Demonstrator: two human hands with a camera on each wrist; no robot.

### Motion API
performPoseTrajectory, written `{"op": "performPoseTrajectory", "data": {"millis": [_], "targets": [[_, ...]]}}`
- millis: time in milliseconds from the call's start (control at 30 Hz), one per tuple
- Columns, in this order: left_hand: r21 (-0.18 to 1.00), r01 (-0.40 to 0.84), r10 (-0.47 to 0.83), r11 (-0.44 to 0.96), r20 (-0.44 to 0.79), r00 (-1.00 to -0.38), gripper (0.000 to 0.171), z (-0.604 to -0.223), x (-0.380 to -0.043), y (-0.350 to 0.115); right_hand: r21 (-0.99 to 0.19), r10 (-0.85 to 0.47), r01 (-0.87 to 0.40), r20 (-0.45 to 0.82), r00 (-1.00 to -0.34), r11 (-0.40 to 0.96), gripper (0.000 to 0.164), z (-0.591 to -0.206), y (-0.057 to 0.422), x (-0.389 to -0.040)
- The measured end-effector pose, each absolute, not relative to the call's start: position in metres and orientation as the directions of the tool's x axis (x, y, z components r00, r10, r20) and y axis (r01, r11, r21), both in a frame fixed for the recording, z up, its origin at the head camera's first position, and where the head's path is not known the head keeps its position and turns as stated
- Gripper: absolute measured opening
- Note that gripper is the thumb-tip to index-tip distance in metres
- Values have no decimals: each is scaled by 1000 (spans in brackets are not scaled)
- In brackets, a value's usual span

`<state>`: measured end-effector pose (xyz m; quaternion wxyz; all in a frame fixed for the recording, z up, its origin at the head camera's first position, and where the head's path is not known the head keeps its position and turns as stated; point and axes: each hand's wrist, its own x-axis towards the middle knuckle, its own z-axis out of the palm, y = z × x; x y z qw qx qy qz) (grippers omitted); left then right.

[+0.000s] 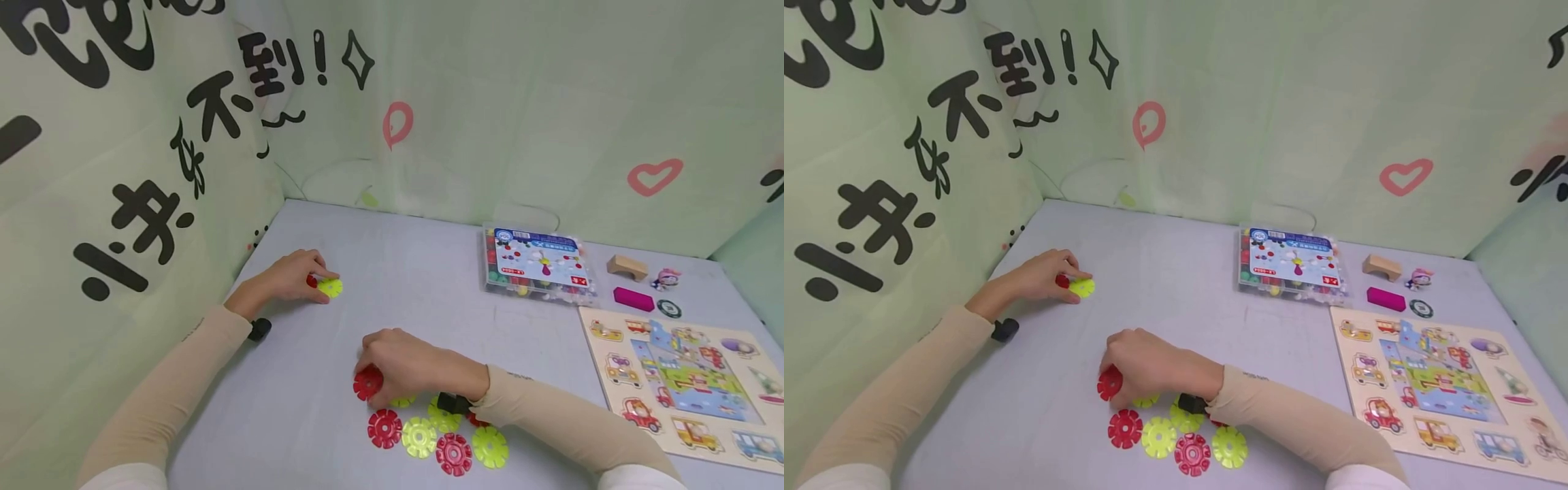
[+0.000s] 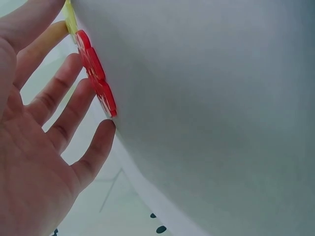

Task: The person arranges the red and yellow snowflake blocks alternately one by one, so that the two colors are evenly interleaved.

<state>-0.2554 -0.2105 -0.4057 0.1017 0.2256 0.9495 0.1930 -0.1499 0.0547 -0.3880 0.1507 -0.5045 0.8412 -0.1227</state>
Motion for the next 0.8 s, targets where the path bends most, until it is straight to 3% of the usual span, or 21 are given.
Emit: {"op": "performPoseTrajectory", "data": {"millis": [167,467,600,800], "targets": [[413,377,460,829,-122,-879,55,-405,-254,-210,-400,-862,-776,-80,-501,488,34,-384,59,-169],[396,374,455,839,-131,-881,56,-402,-255,-209,-437,-757,-692,40,-653,574,33,-382,47,-243],[391,372,455,842,-141,-879,56,-404,-257,-209,-445,-733,-667,35,-680,597,36,-388,36,-267],[405,370,457,836,-142,-878,56,-406,-258,-210,-427,-747,-666,-32,-665,611,32,-396,22,-285]]}}
